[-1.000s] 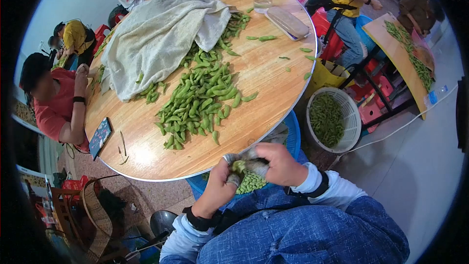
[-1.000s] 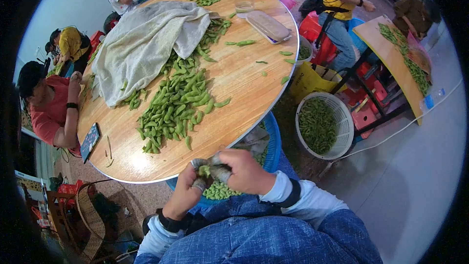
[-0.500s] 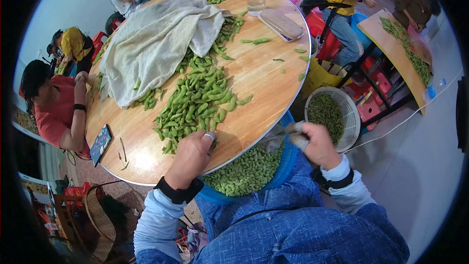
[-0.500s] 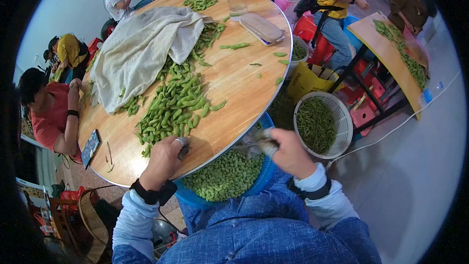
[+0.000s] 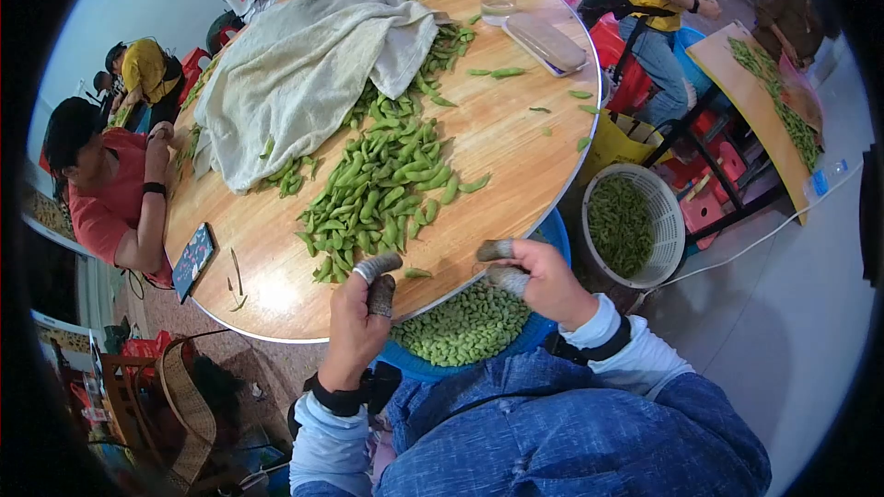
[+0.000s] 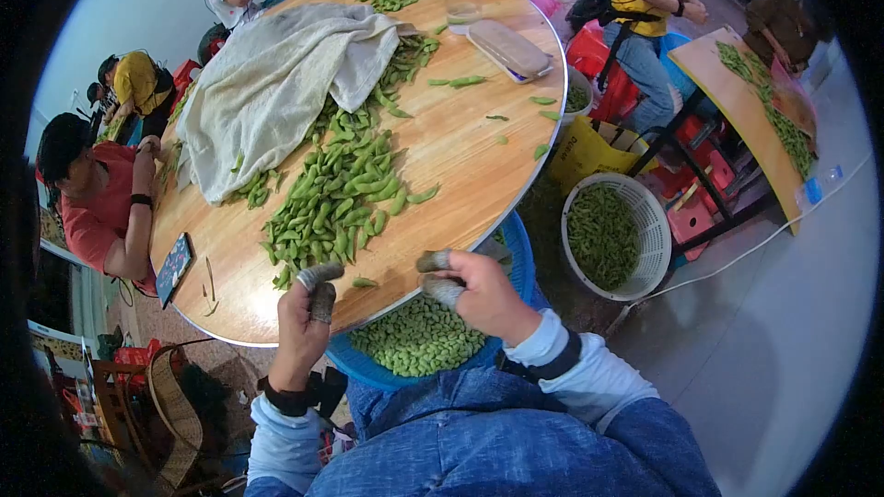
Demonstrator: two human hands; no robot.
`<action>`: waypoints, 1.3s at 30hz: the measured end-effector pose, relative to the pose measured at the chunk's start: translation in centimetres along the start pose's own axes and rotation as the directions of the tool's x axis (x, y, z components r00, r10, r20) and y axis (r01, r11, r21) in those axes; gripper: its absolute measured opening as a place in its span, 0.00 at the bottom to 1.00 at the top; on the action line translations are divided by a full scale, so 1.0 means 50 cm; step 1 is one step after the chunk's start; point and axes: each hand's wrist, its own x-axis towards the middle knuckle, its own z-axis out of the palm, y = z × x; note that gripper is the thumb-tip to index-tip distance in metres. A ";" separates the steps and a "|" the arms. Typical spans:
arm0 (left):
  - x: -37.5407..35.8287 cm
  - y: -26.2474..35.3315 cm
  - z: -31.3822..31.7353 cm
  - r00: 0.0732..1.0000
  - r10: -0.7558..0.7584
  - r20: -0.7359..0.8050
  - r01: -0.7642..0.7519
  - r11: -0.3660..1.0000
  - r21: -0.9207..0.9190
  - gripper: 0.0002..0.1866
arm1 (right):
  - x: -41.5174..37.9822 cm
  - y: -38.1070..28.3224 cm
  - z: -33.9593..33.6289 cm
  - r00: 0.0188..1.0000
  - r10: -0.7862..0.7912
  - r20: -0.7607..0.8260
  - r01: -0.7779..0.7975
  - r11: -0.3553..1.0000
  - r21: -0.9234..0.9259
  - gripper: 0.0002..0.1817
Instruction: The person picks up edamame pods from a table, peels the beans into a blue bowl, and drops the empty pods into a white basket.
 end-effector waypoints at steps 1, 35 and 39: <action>0.001 -0.002 -0.007 0.998 -0.003 0.058 -0.001 0.996 0.084 0.13 | -0.007 0.000 -0.012 1.000 0.022 -0.009 -0.022 1.000 0.009 0.12; -0.020 0.038 0.046 0.786 -0.255 0.563 0.613 0.441 -0.656 0.06 | -0.014 -0.039 0.036 0.957 0.188 0.220 -0.241 0.938 0.248 0.07; -0.017 0.041 0.043 0.769 -0.263 0.583 0.632 0.448 -0.632 0.05 | -0.011 -0.027 0.036 0.966 0.129 0.223 -0.184 0.951 0.247 0.08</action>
